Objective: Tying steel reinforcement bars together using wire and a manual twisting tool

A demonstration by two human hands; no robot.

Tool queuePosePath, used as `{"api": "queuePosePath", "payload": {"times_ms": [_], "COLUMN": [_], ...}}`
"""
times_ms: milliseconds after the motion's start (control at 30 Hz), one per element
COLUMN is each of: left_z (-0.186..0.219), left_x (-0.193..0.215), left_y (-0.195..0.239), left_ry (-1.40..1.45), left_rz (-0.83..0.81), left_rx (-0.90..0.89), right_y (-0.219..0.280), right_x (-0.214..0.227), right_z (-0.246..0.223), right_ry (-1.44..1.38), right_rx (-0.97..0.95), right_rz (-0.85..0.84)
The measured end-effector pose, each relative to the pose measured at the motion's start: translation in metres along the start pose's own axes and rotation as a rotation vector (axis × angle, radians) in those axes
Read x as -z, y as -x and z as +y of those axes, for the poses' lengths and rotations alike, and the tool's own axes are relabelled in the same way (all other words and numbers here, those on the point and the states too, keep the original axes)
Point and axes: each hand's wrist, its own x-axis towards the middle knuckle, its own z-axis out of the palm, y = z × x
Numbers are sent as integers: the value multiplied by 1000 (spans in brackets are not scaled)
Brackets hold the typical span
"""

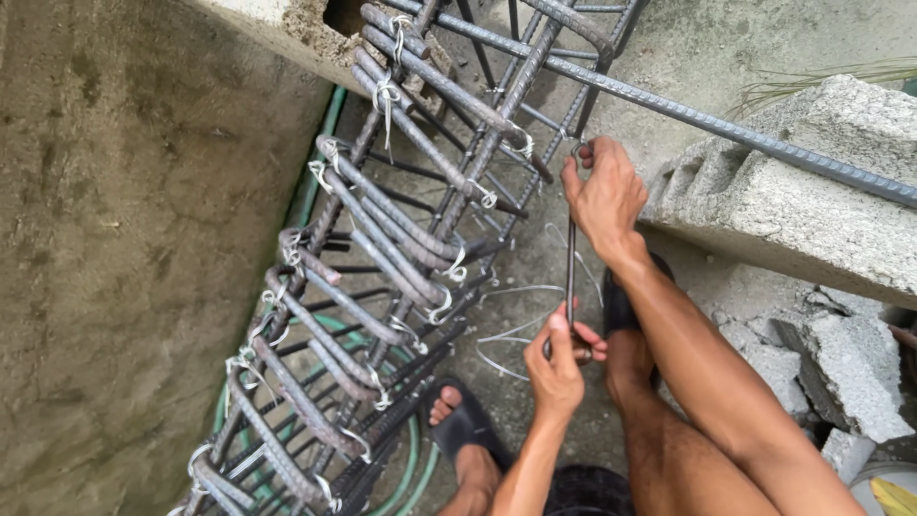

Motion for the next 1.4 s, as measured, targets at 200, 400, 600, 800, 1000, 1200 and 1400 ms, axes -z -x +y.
{"api": "queuePosePath", "payload": {"times_ms": [200, 400, 600, 800, 1000, 1200, 1400], "left_z": [0, -2, -10, -7, -13, -14, -18], "left_x": [10, 28, 47, 62, 66, 69, 66], "left_y": [-9, -26, -38, -48, -52, -54, -54], "left_ry": [49, 338, 478, 506, 548, 587, 604], "left_rz": [56, 96, 45, 2, -23, -54, -63], "left_rx": [148, 333, 500, 583, 662, 726, 769], "right_y": [-1, 4, 8, -5, -22, -20, -37], "right_x": [-2, 15, 16, 22, 0, 20, 6], "right_z": [5, 8, 12, 8, 27, -1, 8], "right_ry": [56, -132, -367, -405, -305, -228, -114], "right_rx": [28, 122, 313, 356, 384, 475, 476], "right_rz": [-15, 44, 87, 106, 140, 100, 114]}}
